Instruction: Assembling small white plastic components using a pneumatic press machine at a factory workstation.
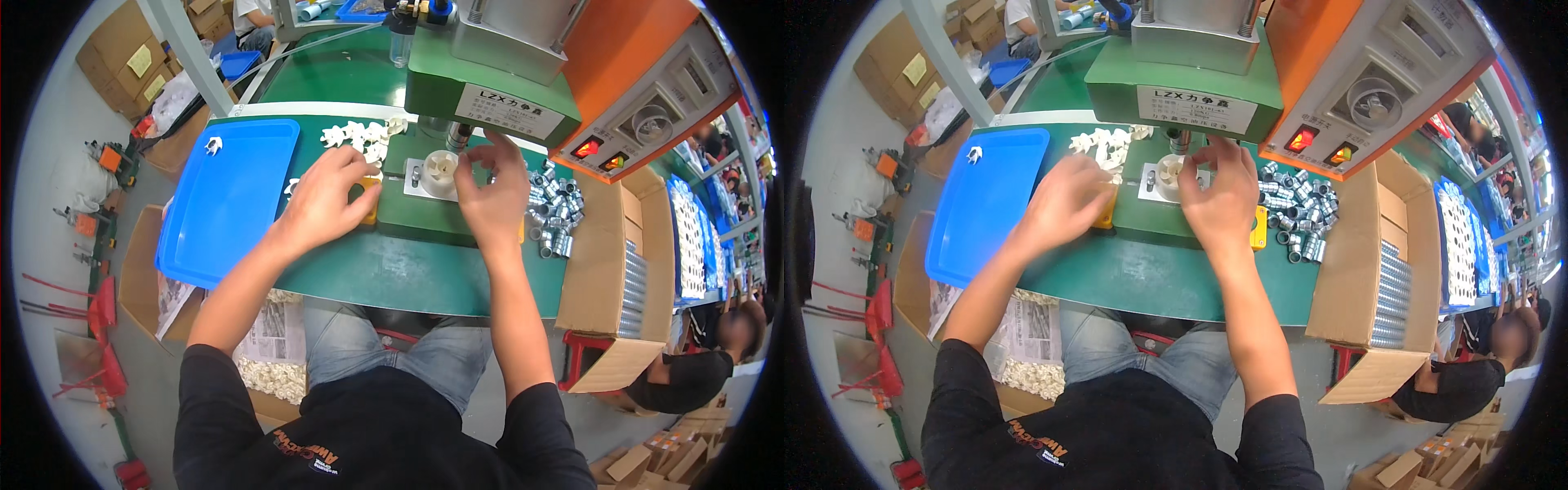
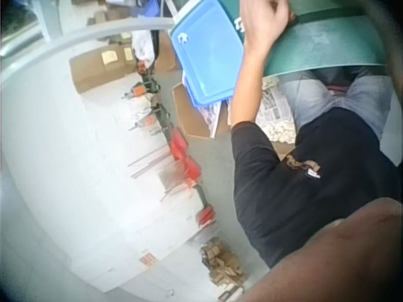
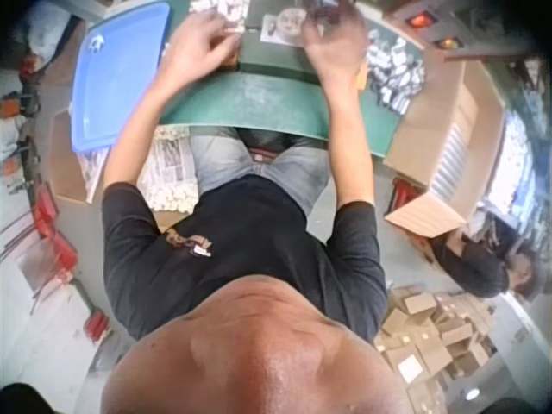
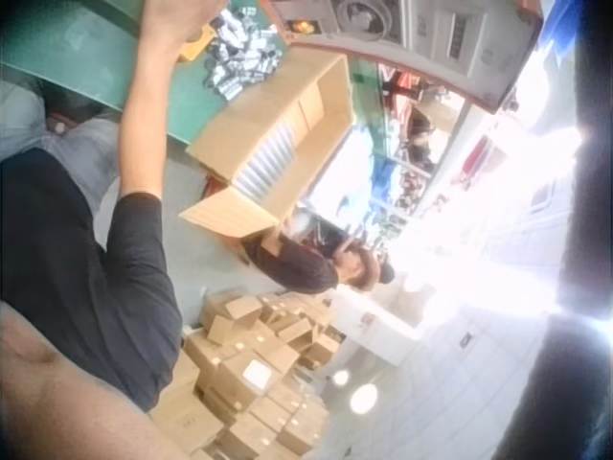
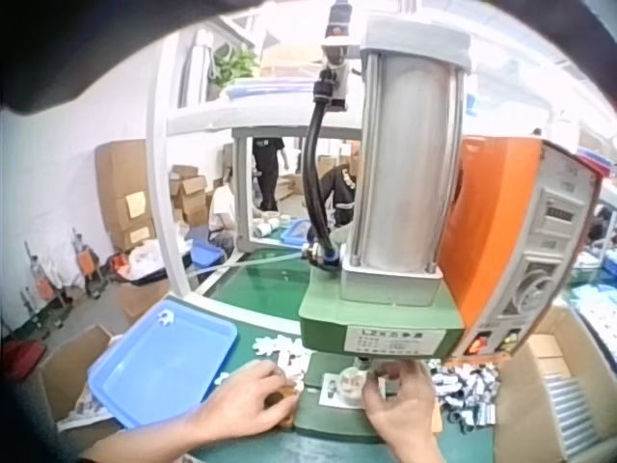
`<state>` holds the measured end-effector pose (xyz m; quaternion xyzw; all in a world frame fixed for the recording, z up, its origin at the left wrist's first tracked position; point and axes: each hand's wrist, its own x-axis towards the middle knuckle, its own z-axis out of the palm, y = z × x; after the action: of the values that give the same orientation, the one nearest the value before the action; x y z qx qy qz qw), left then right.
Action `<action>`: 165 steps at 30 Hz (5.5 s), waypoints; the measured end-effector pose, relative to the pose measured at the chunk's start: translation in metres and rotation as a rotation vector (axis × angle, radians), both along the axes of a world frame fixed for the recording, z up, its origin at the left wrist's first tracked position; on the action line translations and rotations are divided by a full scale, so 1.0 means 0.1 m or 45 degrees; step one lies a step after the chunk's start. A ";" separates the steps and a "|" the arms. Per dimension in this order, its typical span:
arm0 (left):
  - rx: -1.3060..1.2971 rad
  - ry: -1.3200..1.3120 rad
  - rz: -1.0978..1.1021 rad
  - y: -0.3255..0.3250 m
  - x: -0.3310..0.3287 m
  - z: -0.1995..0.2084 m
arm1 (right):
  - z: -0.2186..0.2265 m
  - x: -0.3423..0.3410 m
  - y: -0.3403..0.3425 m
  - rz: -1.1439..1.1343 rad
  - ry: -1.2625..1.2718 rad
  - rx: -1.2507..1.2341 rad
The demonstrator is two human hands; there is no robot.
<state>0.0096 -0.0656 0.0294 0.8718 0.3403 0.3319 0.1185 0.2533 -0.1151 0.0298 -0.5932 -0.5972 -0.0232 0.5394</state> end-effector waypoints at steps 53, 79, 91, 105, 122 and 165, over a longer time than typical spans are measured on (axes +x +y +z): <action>0.283 0.434 0.075 -0.51 -0.01 0.02 | -0.55 0.59 -1.00 -0.238 -0.578 -0.256; -0.134 -0.063 -0.002 -0.34 0.29 0.11 | -0.68 -0.23 -1.26 0.143 -0.453 -0.439; -0.319 -0.554 0.054 -0.03 1.00 0.28 | -0.47 0.05 -1.02 0.093 -0.238 -0.144; -0.053 -0.355 0.274 0.16 0.12 0.07 | 0.33 0.04 0.08 0.172 -0.010 -0.209; 0.156 0.405 0.903 0.89 -2.09 -0.67 | 0.05 0.11 0.17 0.281 0.269 -0.165; 0.293 0.001 -0.039 0.22 -0.17 0.22 | -0.32 0.66 -0.79 -0.043 0.113 -0.097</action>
<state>-0.0077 -0.0439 0.0516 0.8848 0.2866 0.3666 0.0227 0.3197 -0.1942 -0.0019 -0.6239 -0.5629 0.0169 0.5418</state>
